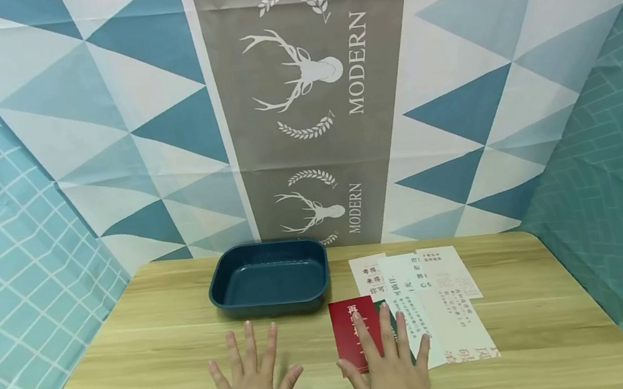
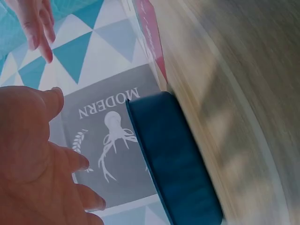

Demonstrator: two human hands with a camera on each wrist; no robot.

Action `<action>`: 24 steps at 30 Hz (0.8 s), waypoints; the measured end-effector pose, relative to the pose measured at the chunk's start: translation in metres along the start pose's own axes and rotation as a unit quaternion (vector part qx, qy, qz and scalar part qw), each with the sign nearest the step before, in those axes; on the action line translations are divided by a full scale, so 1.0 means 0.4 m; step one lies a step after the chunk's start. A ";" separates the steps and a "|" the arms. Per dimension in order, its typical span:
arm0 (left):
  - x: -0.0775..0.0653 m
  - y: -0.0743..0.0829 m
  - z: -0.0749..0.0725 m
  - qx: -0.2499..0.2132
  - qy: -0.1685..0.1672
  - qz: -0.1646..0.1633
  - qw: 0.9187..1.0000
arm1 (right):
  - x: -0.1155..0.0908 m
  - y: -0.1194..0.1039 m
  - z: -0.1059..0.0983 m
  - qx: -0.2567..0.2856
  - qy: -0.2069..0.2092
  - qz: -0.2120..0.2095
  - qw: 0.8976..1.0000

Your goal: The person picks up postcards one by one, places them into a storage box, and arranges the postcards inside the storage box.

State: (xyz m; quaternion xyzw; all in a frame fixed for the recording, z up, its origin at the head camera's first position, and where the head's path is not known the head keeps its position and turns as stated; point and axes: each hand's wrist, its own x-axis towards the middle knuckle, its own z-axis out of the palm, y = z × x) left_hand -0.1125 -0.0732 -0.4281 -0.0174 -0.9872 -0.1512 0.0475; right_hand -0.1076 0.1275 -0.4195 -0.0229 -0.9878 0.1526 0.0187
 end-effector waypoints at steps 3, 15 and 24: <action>0.002 -0.006 -0.001 -0.001 -0.005 -0.003 1.000 | 0.005 0.009 -0.002 -0.003 -0.002 0.001 1.000; 0.070 -0.102 -0.027 0.060 0.041 0.027 0.997 | 0.027 0.091 -0.018 -0.027 0.009 0.016 0.999; 0.195 -0.179 -0.077 0.030 0.056 0.000 0.998 | 0.071 0.175 -0.069 -0.033 0.057 -0.008 0.998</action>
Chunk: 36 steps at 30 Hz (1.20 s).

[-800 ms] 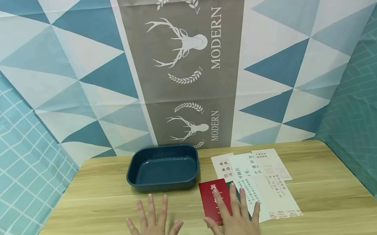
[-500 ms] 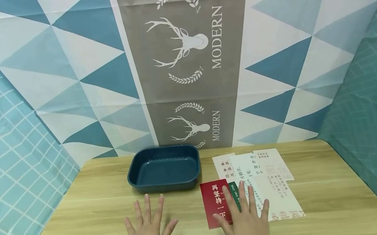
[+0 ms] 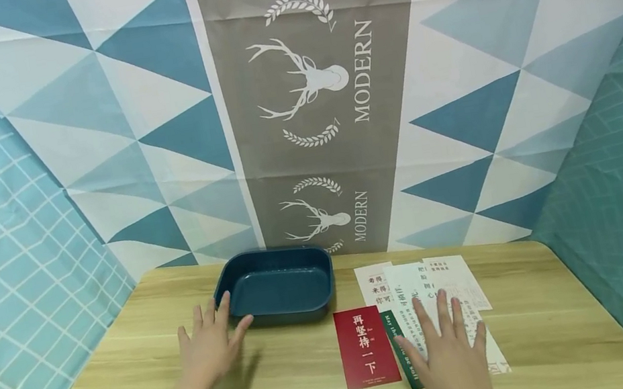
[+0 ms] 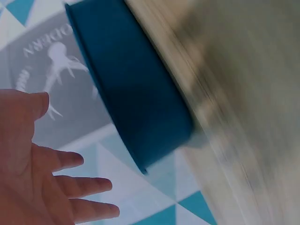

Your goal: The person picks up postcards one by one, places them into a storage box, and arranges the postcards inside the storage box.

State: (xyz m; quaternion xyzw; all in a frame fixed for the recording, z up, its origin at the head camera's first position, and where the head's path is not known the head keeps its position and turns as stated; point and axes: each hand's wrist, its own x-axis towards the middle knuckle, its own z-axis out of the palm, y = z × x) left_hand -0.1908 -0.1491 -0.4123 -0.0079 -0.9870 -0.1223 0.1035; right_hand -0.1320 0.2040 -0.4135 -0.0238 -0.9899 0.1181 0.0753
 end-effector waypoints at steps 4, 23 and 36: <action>0.052 -0.031 0.004 -0.003 0.003 -0.012 1.000 | 0.029 0.044 -0.019 -0.009 0.026 -0.007 1.000; 0.175 -0.105 0.054 -0.016 -0.038 -0.063 0.997 | 0.079 0.151 -0.009 -0.030 -0.017 0.058 0.998; 0.189 -0.122 0.074 -0.050 -0.033 -0.052 0.997 | 0.091 0.201 0.011 -0.020 -0.034 0.067 0.997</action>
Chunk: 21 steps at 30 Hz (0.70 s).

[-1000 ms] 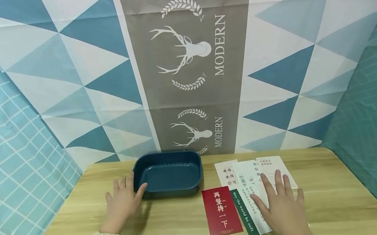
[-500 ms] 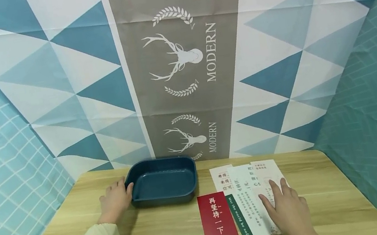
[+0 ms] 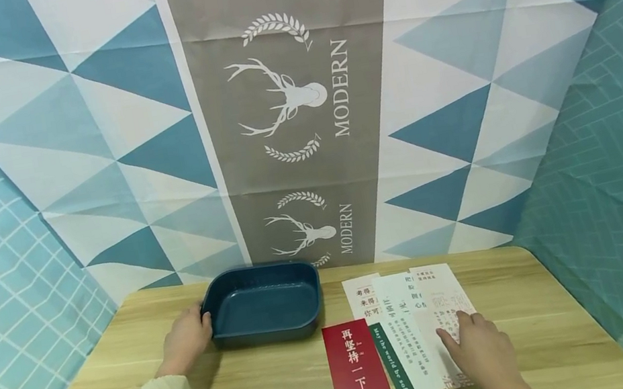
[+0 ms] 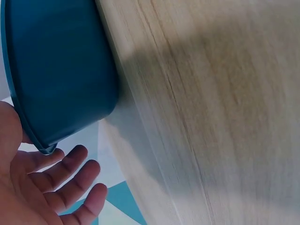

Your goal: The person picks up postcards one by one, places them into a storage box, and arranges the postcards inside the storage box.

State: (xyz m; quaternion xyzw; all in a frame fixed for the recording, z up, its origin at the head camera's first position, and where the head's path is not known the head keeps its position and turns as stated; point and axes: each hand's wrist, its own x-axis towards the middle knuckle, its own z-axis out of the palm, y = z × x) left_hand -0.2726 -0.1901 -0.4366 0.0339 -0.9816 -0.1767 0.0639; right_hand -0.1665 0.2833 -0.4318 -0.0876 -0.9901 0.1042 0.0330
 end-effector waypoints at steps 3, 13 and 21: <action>0.001 -0.003 0.000 -0.008 0.007 -0.004 1.000 | 0.006 0.005 -0.002 -0.007 -0.022 0.008 1.000; 0.005 0.002 0.004 -0.027 0.020 -0.014 0.999 | 0.027 0.042 0.005 -0.016 -0.082 0.022 0.996; 0.012 0.002 0.015 -0.036 0.020 -0.029 0.999 | 0.040 0.073 0.030 0.003 -0.129 0.058 0.990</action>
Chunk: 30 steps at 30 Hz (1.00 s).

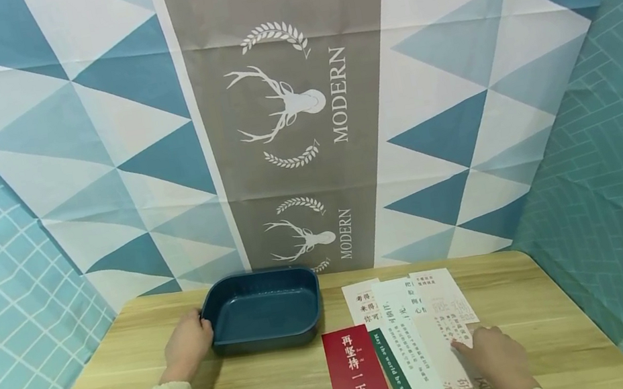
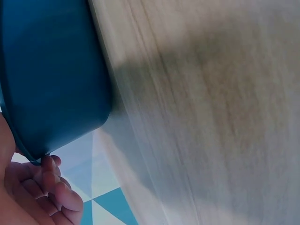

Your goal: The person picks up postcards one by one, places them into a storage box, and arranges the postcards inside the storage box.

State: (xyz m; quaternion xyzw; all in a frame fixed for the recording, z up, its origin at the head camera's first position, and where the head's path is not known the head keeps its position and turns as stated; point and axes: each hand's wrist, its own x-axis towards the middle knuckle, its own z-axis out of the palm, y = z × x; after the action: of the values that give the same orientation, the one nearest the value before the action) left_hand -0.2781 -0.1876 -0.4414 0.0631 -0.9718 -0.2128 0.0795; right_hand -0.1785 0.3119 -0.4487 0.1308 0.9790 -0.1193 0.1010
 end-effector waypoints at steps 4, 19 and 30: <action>0.000 0.000 0.006 0.000 0.002 -0.005 1.000 | 0.010 0.004 0.011 0.015 -0.025 0.025 0.999; -0.003 0.004 0.013 -0.008 0.008 -0.010 1.000 | 0.030 0.006 0.009 0.068 -0.044 0.051 0.995; -0.004 0.003 0.013 -0.010 0.005 -0.009 1.000 | 0.039 0.016 0.001 0.130 -0.074 0.066 0.987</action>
State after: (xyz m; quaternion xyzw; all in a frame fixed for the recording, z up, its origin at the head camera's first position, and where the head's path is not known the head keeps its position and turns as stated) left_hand -0.2777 -0.1843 -0.4456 0.0720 -0.9686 -0.2231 0.0828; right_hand -0.1916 0.3215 -0.4540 0.1979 0.9341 -0.2481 0.1633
